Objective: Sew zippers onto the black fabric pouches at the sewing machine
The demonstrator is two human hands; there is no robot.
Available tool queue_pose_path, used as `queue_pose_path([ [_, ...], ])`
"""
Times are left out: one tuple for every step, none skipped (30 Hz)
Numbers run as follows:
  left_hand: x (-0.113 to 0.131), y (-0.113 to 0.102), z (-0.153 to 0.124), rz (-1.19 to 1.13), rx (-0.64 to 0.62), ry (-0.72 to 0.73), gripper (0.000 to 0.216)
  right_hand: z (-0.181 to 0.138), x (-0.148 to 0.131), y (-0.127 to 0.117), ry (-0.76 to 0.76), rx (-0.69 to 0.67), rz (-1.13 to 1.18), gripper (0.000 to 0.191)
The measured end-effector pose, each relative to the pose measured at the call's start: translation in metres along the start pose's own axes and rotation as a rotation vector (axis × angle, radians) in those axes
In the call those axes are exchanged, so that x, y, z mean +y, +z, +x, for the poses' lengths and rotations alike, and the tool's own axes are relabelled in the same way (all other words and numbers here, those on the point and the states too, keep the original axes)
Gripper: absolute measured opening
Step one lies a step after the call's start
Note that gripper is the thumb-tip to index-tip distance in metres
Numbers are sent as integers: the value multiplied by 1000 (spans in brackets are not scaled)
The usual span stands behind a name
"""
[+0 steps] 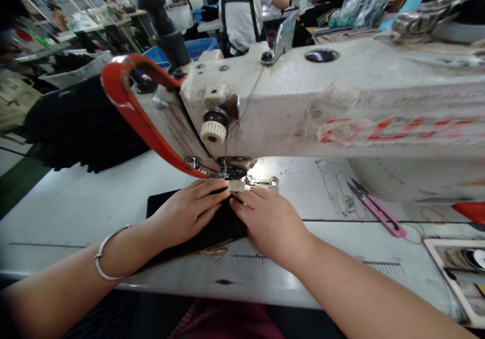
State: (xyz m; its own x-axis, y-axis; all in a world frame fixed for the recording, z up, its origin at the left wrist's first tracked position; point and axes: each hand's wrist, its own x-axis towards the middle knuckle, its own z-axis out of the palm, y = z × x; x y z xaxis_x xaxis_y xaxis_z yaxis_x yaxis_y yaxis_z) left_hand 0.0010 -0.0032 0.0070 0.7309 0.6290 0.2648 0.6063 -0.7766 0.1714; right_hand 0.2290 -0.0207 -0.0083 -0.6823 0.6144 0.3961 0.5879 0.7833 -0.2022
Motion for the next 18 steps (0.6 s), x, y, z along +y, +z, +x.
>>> queue_pose_path([
  [-2,-2,2,2,-11,8,31,0,0,1,4,-12,-6,45],
  [-4,-4,5,0,-25,5,32,0,1,1,8,-20,-8,46],
  [-4,-7,6,-3,-45,-2,32,1,1,1,12,-24,-2,46],
  [-2,-11,7,-10,-76,-9,32,0,2,0,16,-19,16,44],
  [2,-14,6,-21,-110,-12,33,0,3,-1,21,-8,45,40],
  [7,-18,5,-37,-140,-14,34,0,4,-2,25,5,80,35],
  [14,-21,2,-56,-162,-15,36,-1,5,-3,26,17,114,30],
  [21,-23,-1,-75,-165,-19,38,-1,6,-5,25,19,138,26],
  [29,-24,-4,-89,-156,-31,40,-2,7,-6,21,10,151,25],
  [36,-24,-8,-96,-133,-51,40,-2,8,-8,13,-9,153,25],
  [41,-23,-11,-98,-104,-71,38,-2,8,-8,3,-33,148,26],
  [45,-20,-14,-94,-75,-87,35,-3,9,-9,-9,-52,141,27],
  [48,-18,-16,-87,-51,-93,33,-3,9,-9,-19,-59,136,27],
  [49,-15,-17,-79,-31,-84,31,-3,9,-9,-25,-56,135,27],
  [50,-12,-18,-69,-20,-58,30,-3,9,-9,-28,-47,138,26],
  [49,-10,-18,-57,-11,-25,29,-2,8,-9,-24,-40,138,24],
  [48,-9,-17,-46,-6,13,29,-2,8,-8,-4,-35,132,24],
  [46,-9,-17,-40,-5,46,29,-2,7,-8,19,-36,119,24],
])
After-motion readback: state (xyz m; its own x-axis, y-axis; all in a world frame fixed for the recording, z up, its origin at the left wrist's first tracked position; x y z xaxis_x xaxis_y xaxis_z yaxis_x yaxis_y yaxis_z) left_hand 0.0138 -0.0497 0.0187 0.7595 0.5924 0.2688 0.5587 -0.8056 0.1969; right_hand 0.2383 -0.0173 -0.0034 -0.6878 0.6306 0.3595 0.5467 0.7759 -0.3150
